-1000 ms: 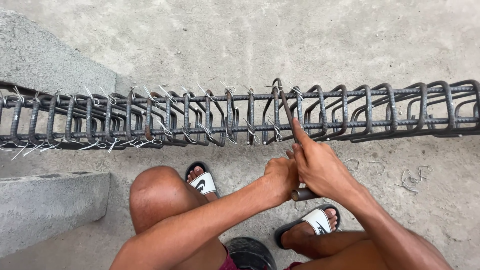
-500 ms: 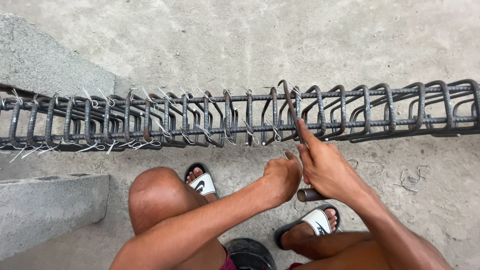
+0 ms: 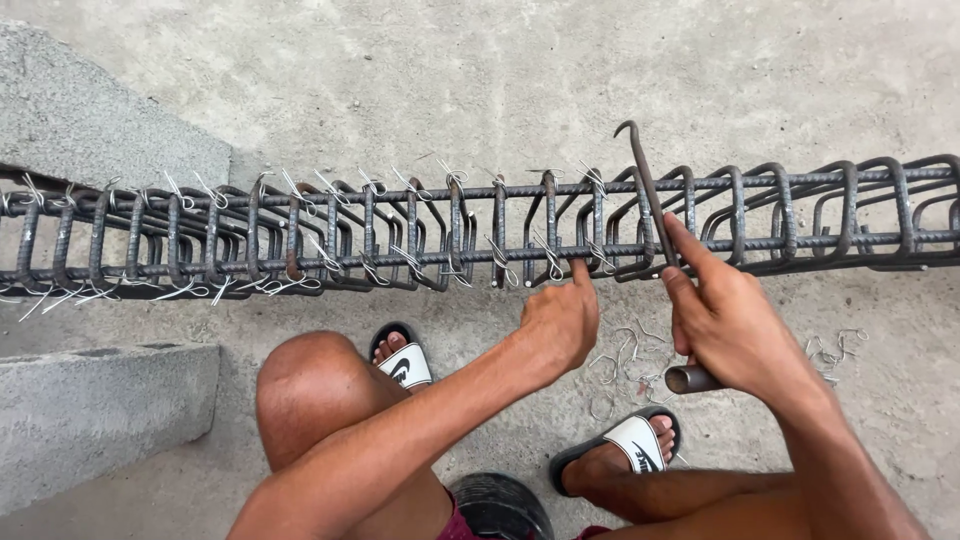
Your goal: Using a manual hook tool to twist and secure wire ties around rebar intersections on a reinforcement cage
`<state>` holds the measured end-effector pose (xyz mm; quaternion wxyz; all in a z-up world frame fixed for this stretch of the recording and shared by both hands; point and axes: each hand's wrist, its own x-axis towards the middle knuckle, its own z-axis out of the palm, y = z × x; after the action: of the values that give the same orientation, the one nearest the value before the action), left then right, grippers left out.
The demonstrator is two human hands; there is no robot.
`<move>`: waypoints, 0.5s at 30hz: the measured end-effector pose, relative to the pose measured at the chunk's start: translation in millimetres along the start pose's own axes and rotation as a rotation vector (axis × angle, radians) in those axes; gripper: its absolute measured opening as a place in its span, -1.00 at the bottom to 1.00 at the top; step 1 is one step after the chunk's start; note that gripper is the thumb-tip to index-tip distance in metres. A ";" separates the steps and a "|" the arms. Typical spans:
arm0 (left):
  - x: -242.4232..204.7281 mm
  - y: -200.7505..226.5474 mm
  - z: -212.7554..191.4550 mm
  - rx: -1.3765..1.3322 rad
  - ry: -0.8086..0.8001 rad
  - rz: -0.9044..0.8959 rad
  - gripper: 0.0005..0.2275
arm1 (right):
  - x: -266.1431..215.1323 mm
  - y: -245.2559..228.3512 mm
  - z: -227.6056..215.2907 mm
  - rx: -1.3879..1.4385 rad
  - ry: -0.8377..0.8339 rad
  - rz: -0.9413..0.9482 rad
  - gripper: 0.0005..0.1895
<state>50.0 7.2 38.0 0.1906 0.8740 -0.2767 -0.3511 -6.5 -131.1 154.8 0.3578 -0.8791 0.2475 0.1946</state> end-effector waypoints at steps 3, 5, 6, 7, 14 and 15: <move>7.0 -7.5 12.7 -0.086 0.053 0.138 -0.44 | 1.6 5.3 -0.9 -0.041 -0.011 -0.011 -0.35; 6.7 -9.6 12.0 -0.151 0.076 0.175 -0.55 | 0.4 3.4 -2.7 -0.055 -0.015 0.006 -0.36; 5.8 -10.7 12.5 -0.219 0.095 0.211 -0.65 | -1.2 2.9 -2.9 -0.070 -0.023 0.028 -0.36; 5.0 -10.2 11.9 -0.217 0.092 0.212 -0.65 | -2.2 2.6 -3.3 -0.067 -0.022 0.031 -0.36; 1.8 -1.9 2.9 -0.057 0.065 0.157 -0.55 | -2.9 8.6 -3.0 -0.056 -0.018 0.050 -0.37; -0.1 1.0 -0.9 0.036 0.040 0.104 -0.46 | -2.5 9.7 -2.2 -0.061 -0.021 0.046 -0.36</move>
<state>50.3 6.7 39.2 0.1983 0.8684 -0.3243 -0.3183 -13.6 -138.0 152.4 0.3290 -0.8816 0.2576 0.2194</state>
